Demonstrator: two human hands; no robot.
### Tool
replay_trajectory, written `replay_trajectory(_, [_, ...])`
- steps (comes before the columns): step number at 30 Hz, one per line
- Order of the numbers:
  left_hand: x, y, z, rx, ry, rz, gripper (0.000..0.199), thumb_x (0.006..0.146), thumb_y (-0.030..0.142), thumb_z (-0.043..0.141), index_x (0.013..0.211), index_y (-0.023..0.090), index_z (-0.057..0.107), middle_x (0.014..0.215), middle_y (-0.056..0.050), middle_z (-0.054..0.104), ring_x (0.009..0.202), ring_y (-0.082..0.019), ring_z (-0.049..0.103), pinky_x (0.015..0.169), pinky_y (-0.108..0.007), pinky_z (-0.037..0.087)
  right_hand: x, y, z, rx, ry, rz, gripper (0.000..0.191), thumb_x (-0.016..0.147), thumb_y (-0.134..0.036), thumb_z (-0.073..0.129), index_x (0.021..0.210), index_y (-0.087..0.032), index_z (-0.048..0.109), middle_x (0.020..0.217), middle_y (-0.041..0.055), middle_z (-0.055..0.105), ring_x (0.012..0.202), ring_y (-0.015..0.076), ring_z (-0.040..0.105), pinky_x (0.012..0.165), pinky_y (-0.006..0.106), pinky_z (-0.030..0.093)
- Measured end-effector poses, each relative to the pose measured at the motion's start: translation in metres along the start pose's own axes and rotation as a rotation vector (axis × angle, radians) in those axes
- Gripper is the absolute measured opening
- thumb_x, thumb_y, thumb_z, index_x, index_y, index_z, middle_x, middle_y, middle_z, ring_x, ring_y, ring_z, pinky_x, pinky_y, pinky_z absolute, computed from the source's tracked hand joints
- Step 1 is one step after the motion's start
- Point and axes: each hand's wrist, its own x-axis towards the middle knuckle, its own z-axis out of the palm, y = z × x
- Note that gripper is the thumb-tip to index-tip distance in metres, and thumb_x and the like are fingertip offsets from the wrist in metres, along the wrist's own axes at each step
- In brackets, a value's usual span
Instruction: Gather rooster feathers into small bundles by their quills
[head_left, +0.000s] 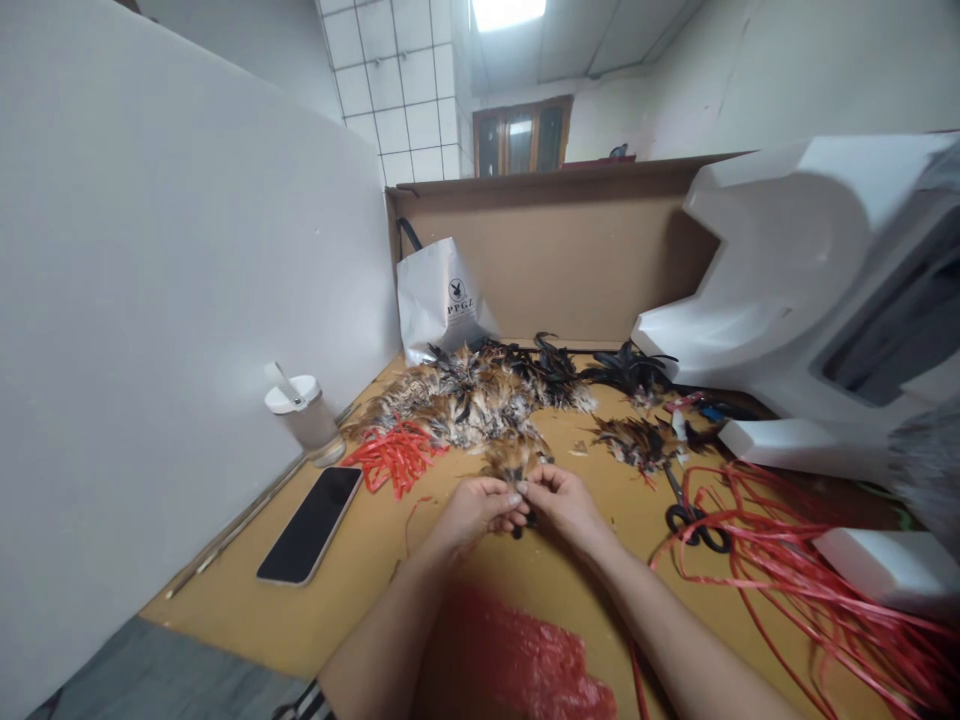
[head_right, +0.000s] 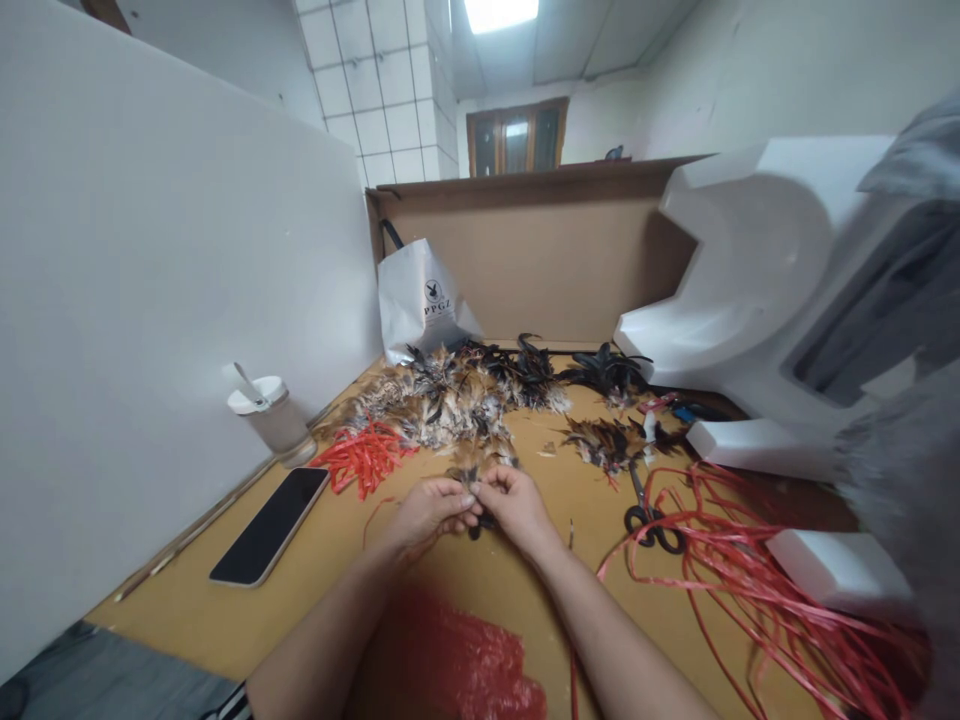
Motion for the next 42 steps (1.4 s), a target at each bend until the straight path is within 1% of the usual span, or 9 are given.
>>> replay_trajectory(5, [0.001,0.001,-0.002,0.024,0.038,0.027,0.026,0.062,0.036,0.064,0.068,0.011,0.062,0.062,-0.006,0.063,0.049,-0.009,0.054,0.049,-0.019,0.037,-0.001,-0.003,0.001,0.074,0.008,0.029,0.027,0.061,-0.040,0.064,0.063,-0.015,0.053,0.048,-0.0033,0.050,0.043,0.0076,0.041,0.043,0.020,0.031])
replay_trajectory(9, [0.006,0.004,-0.010,-0.159,0.161,0.076,0.022,0.063,0.031,0.065,0.070,0.011,0.061,0.069,-0.006,0.064,0.055,-0.008,0.055,0.053,-0.017,0.040,0.002,-0.001,-0.005,0.041,0.051,0.025,0.026,0.063,-0.040,0.061,0.070,-0.015,0.057,0.049,-0.0038,0.048,0.042,0.0072,0.038,0.043,0.019,0.029])
replay_trajectory(13, [0.010,0.004,-0.018,-0.276,0.233,0.104,0.018,0.064,0.026,0.066,0.071,0.011,0.061,0.071,-0.005,0.063,0.056,-0.007,0.056,0.052,-0.015,0.041,0.006,0.010,-0.015,-0.242,-0.037,-0.067,0.017,0.065,-0.032,0.058,0.066,-0.015,0.059,0.058,-0.0005,0.056,0.051,0.0099,0.045,0.049,0.020,0.034])
replay_trajectory(16, [0.012,0.003,-0.019,-0.292,0.252,0.087,0.017,0.064,0.024,0.066,0.071,0.011,0.060,0.072,-0.005,0.063,0.058,-0.008,0.057,0.050,-0.015,0.042,0.005,0.014,-0.021,-0.474,-0.133,-0.114,0.012,0.067,-0.025,0.053,0.061,-0.015,0.059,0.054,-0.0014,0.055,0.049,0.0095,0.044,0.048,0.019,0.032])
replay_trajectory(19, [0.011,0.002,-0.018,-0.303,0.260,0.079,0.016,0.063,0.023,0.066,0.071,0.011,0.059,0.073,-0.005,0.064,0.059,-0.008,0.058,0.050,-0.015,0.042,0.001,0.008,-0.024,-0.656,-0.198,-0.153,0.010,0.065,-0.018,0.052,0.058,-0.016,0.059,0.052,-0.0023,0.054,0.048,0.0088,0.042,0.047,0.018,0.029])
replay_trajectory(24, [0.011,0.001,-0.016,-0.322,0.249,0.067,0.017,0.062,0.023,0.067,0.071,0.012,0.057,0.073,-0.005,0.064,0.060,-0.009,0.059,0.051,-0.016,0.042,-0.007,-0.008,-0.026,-0.840,-0.284,-0.179,0.009,0.062,-0.015,0.054,0.065,-0.019,0.061,0.059,-0.0017,0.057,0.053,0.0101,0.046,0.049,0.019,0.029])
replay_trajectory(30, [0.011,0.000,-0.015,-0.349,0.228,0.073,0.017,0.063,0.023,0.067,0.071,0.012,0.057,0.072,-0.006,0.064,0.063,-0.010,0.059,0.055,-0.017,0.043,-0.008,-0.005,-0.012,-0.972,-0.158,-0.281,0.012,0.070,-0.018,0.049,0.073,-0.020,0.060,0.074,0.0020,0.059,0.068,0.0133,0.051,0.061,0.021,0.033])
replay_trajectory(36, [0.012,-0.001,-0.016,-0.353,0.230,0.099,0.017,0.063,0.023,0.067,0.071,0.011,0.058,0.073,-0.006,0.064,0.063,-0.010,0.059,0.053,-0.016,0.043,-0.008,0.007,0.007,-1.087,-0.079,-0.277,0.015,0.076,-0.026,0.048,0.083,-0.021,0.060,0.083,0.0050,0.059,0.076,0.0161,0.052,0.066,0.023,0.033])
replay_trajectory(42, [0.012,-0.003,-0.017,-0.358,0.228,0.097,0.016,0.064,0.022,0.066,0.070,0.010,0.058,0.072,-0.006,0.064,0.062,-0.010,0.060,0.054,-0.016,0.044,-0.005,0.011,0.014,-1.137,-0.046,-0.275,0.018,0.078,-0.027,0.045,0.071,-0.019,0.060,0.075,0.0056,0.060,0.069,0.0154,0.052,0.061,0.023,0.032])
